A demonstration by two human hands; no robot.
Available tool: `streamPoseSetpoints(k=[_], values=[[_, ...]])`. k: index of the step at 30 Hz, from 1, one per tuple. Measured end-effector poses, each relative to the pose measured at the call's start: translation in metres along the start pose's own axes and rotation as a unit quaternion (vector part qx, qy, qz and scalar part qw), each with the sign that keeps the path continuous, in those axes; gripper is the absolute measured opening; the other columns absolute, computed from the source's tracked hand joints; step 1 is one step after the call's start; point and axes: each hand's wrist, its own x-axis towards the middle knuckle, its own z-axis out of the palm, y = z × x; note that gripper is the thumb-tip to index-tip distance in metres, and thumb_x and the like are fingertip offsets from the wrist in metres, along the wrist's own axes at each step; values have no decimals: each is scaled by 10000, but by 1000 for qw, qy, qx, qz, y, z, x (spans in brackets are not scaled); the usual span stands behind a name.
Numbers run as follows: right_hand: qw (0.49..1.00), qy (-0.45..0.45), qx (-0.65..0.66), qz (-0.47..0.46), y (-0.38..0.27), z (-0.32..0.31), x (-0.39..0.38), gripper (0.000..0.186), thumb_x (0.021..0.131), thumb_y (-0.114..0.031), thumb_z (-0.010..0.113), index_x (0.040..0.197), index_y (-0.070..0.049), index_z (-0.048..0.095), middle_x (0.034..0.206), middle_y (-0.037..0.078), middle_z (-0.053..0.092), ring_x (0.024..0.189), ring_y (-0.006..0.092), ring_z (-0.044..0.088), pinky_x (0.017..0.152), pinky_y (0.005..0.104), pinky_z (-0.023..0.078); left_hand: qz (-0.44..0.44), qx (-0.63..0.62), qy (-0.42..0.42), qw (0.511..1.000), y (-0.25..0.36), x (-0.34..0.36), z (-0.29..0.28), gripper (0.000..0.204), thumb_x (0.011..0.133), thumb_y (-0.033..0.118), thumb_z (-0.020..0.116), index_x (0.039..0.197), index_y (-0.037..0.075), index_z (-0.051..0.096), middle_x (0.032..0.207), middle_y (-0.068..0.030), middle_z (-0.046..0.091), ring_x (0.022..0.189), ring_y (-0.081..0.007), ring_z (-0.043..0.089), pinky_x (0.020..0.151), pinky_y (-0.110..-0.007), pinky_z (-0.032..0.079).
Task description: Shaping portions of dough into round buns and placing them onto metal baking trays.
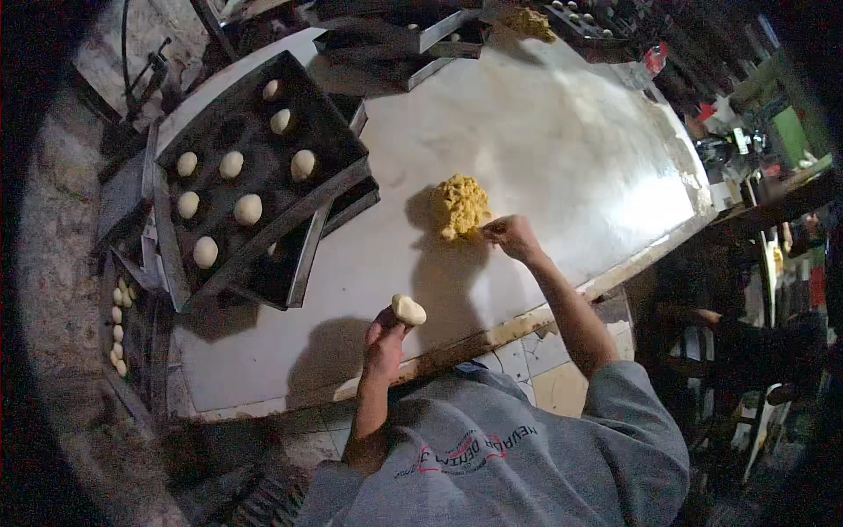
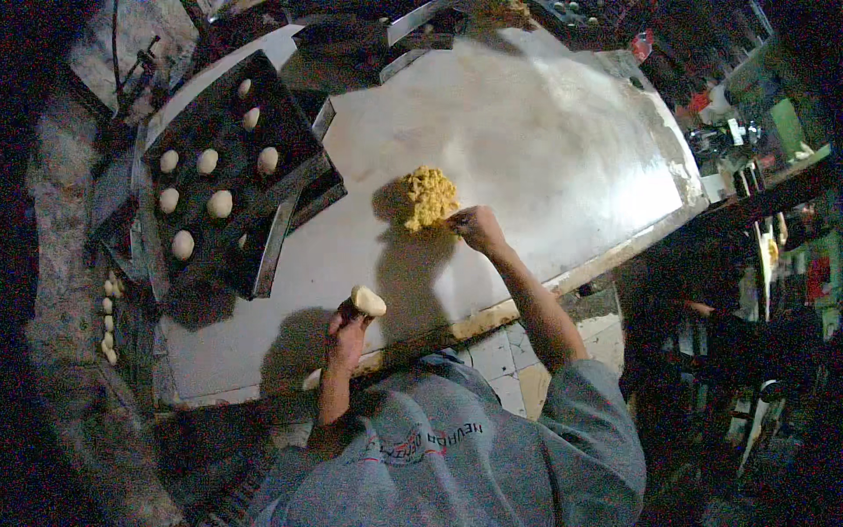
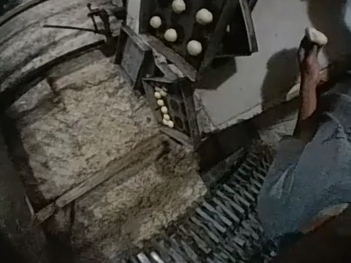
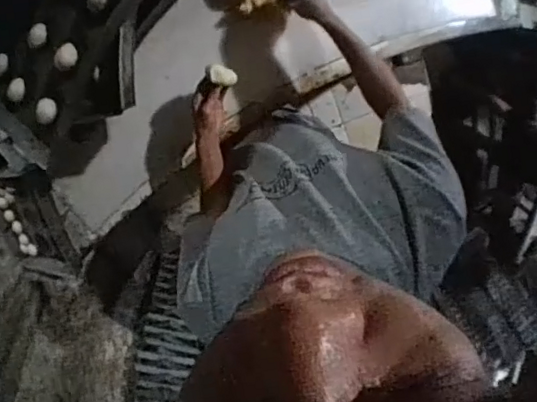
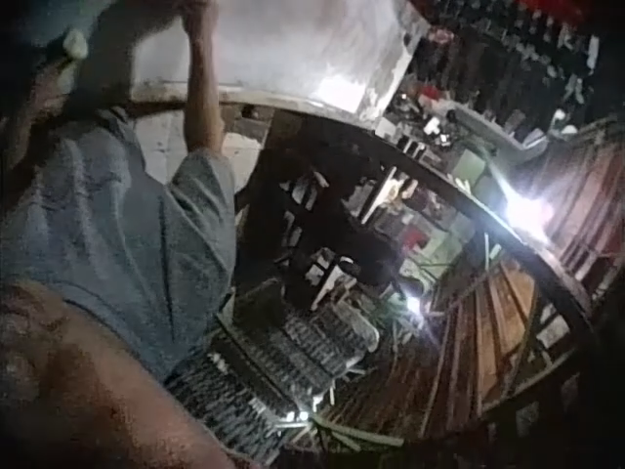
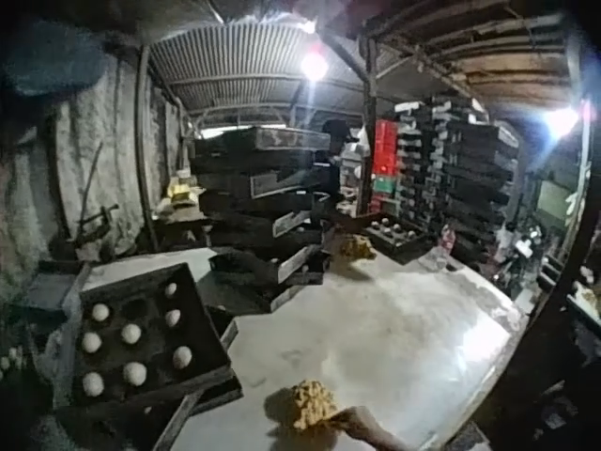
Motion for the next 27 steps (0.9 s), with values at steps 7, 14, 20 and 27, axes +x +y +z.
streamPoseSetpoints(k=[7, 14, 20, 27], values=[[881, 76, 464, 43, -91, 88, -82, 221, 783, 0, 540, 981, 96, 559, 914, 156, 599, 842, 213, 586, 800, 307, 470, -15, -73, -103, 992, 37, 7, -12, 276, 736, -12, 576, 1006, -8, 520, 962, -73, 553, 897, -172, 525, 819, -302, 415], [969, 94, 225, 33, -189, 126, -124, 161, 735, -5, 602, 888, 45, 602, 815, 100, 626, 743, 151, 587, 700, 288, 490, 190, 429, -201, 860, 70, 5, -44, 349, 758, 81, 597, 1072, -15, 478, 988, -86, 544, 975, -174, 509, 853, -304, 423], [990, 125, -4, 65, -225, 123, -137, 300, 637, -60, 678, 912, -17, 565, 794, 74, 620, 710, 172, 587, 660, 282, 468, -13, 302, -295, 907, 85, -16, -48, 382, 807, 162, 546, 1141, -2, 459, 1072, -95, 530, 974, -168, 514, 841, -291, 427], [971, 141, 178, 72, -199, 145, -172, 267, 728, -23, 585, 987, 27, 543, 916, 140, 594, 838, 193, 591, 719, 280, 468, 70, 65, -222, 970, 40, -24, -39, 254, 792, 89, 559, 1012, 18, 454, 911, -60, 525, 822, -128, 521, 720, -253, 454]])
